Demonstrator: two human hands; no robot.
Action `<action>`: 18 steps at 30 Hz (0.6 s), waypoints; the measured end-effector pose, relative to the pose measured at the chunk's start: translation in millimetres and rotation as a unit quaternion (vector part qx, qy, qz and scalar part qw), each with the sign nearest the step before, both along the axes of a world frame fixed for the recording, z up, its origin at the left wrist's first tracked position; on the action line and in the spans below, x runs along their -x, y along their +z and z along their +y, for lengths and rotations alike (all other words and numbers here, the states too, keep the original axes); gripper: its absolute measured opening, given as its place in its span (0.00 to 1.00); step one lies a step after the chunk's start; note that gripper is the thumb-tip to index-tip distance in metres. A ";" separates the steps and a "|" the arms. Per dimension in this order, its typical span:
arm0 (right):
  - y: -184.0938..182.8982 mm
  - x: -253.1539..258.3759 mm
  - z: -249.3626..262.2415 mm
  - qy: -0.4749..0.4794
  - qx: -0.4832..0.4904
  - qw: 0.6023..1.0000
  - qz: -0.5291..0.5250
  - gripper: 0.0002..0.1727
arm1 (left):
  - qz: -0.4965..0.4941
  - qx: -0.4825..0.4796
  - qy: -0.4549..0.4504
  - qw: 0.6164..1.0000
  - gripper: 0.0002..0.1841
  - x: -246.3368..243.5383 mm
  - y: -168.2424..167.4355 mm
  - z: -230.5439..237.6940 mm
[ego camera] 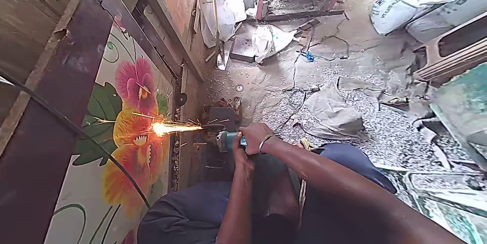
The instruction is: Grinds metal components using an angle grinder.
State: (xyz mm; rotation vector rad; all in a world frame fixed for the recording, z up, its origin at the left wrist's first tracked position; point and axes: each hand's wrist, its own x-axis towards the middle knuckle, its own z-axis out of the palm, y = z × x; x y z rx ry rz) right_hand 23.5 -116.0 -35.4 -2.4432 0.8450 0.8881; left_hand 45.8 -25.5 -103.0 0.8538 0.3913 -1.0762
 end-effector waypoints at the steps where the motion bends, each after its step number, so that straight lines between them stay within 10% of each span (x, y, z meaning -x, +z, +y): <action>1: 0.3 -0.4 0.2 0.000 0.000 1.000 0.002 0.38 | 0.000 0.002 0.001 1.000 0.14 -0.2 0.0 0.0; 18: 0.7 3.3 1.1 -0.003 -0.001 1.000 0.003 0.38 | 0.017 0.040 -0.005 0.999 0.14 2.8 -2.8 1.4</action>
